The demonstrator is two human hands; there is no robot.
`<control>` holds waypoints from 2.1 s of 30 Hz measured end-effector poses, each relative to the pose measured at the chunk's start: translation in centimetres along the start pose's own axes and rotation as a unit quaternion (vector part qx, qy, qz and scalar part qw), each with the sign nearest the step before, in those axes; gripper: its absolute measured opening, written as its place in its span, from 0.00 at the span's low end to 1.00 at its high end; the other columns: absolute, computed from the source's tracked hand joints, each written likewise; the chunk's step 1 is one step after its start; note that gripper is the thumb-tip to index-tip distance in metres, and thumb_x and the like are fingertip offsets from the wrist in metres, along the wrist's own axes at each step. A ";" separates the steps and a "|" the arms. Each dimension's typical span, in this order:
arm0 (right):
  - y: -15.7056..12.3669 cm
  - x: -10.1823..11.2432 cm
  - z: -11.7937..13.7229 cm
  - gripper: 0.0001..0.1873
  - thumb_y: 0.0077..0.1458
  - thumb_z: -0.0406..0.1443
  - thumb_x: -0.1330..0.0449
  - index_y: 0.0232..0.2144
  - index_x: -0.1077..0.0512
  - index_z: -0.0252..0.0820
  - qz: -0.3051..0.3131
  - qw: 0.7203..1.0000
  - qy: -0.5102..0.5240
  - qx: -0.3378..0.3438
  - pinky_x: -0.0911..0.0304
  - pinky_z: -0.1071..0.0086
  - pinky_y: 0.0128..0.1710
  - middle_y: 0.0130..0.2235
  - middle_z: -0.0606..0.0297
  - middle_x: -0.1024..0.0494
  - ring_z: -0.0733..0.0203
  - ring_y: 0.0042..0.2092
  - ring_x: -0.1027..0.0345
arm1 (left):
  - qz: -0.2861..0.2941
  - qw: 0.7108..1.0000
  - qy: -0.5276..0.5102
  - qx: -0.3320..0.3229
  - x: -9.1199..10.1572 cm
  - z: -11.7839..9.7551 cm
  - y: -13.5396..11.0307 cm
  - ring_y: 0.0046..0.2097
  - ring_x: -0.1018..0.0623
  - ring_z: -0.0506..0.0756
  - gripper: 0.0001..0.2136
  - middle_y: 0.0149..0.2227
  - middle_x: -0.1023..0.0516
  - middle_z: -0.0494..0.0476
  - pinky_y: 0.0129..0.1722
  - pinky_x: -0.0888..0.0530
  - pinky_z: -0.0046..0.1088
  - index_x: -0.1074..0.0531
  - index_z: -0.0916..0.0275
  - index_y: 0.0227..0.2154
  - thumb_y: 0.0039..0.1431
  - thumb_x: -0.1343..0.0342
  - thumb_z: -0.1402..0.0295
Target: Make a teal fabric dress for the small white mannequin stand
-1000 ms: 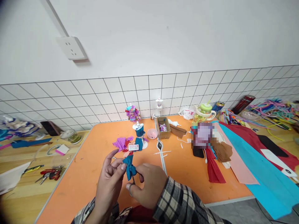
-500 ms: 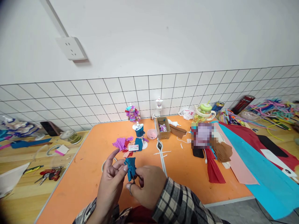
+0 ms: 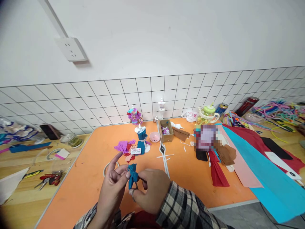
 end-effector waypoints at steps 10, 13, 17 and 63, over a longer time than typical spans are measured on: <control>0.1 -0.2 -0.3 0.07 0.46 0.37 0.41 0.20 0.34 0.42 0.024 0.999 0.032 0.004 0.57 0.73 0.26 0.20 0.73 0.33 0.69 0.24 0.42 | 0.008 0.999 -0.048 -0.006 -0.1 -0.1 -0.2 0.33 0.26 0.50 0.32 0.33 0.24 0.51 0.35 0.29 0.23 0.41 0.56 0.58 0.50 0.35 0.67; 0.2 -0.2 -0.2 0.09 0.46 0.37 0.41 0.19 0.35 0.41 0.009 0.999 0.031 0.007 0.57 0.73 0.26 0.20 0.72 0.33 0.69 0.24 0.43 | 0.012 0.997 -0.073 0.002 -0.1 0.0 -0.2 0.32 0.26 0.50 0.31 0.33 0.24 0.52 0.34 0.29 0.25 0.39 0.57 0.57 0.50 0.36 0.66; 0.2 -0.4 -0.1 0.09 0.45 0.38 0.40 0.19 0.35 0.41 0.013 0.999 0.039 0.009 0.57 0.73 0.25 0.20 0.72 0.33 0.69 0.24 0.44 | 0.004 0.999 -0.052 -0.002 0.2 0.1 -0.1 0.32 0.27 0.49 0.29 0.32 0.25 0.50 0.36 0.30 0.24 0.39 0.56 0.56 0.51 0.36 0.67; 0.2 -1.6 0.3 0.07 0.48 0.39 0.40 0.23 0.30 0.43 0.035 0.997 0.069 0.007 0.55 0.74 0.24 0.20 0.75 0.33 0.71 0.23 0.43 | 0.005 0.997 -0.074 -0.023 0.0 -0.6 -0.1 0.30 0.28 0.51 0.18 0.31 0.27 0.50 0.31 0.31 0.26 0.39 0.57 0.45 0.53 0.40 0.66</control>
Point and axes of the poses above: each hand's wrist, its own y-axis towards the middle knuckle, its own x-axis out of the back of the hand, z = x × y, the point moved 10 cm from there along y, towards the middle knuckle
